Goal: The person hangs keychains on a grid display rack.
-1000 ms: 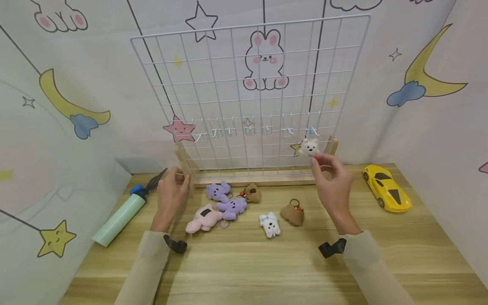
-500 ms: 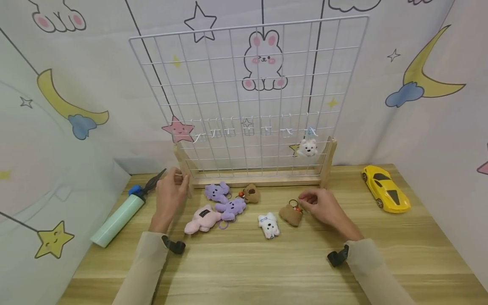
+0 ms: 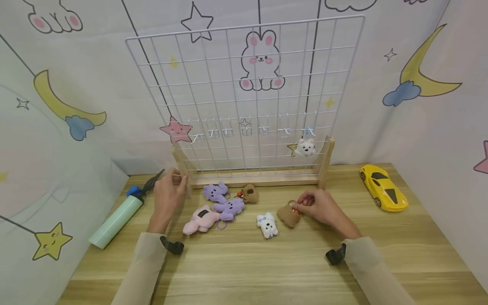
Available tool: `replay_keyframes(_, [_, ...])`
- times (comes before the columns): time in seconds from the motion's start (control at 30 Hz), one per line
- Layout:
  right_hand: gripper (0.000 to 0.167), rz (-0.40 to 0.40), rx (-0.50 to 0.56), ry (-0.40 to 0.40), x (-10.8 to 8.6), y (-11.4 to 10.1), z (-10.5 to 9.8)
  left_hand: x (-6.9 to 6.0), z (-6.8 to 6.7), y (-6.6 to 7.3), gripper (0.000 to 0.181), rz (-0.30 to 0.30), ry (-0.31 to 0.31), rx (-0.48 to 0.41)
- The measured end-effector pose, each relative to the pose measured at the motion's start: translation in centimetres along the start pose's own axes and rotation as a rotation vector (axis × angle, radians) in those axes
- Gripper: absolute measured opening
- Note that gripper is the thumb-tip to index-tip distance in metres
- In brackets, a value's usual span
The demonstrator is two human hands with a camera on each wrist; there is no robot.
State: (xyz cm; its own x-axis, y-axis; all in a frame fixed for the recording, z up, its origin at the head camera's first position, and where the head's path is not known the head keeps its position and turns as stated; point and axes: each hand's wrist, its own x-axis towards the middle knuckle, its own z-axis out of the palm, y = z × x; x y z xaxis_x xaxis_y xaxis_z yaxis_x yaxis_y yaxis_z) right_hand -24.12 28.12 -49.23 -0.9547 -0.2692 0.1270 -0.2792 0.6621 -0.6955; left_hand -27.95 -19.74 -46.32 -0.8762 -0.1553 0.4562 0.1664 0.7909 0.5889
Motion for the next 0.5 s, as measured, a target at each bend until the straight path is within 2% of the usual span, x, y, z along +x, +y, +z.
replay_keyframes(0.23, [0.01, 0.005, -0.029, 0.011, 0.0, -0.3, 0.1, 0.0, 0.0, 0.0, 0.021, 0.001, 0.002, 0.003])
replay_keyframes(0.5, [0.019, 0.059, -0.083, -0.042, -0.3, -1.8, -0.4, 0.0, 0.0, 0.0, 0.02, 0.003, -0.001, 0.008])
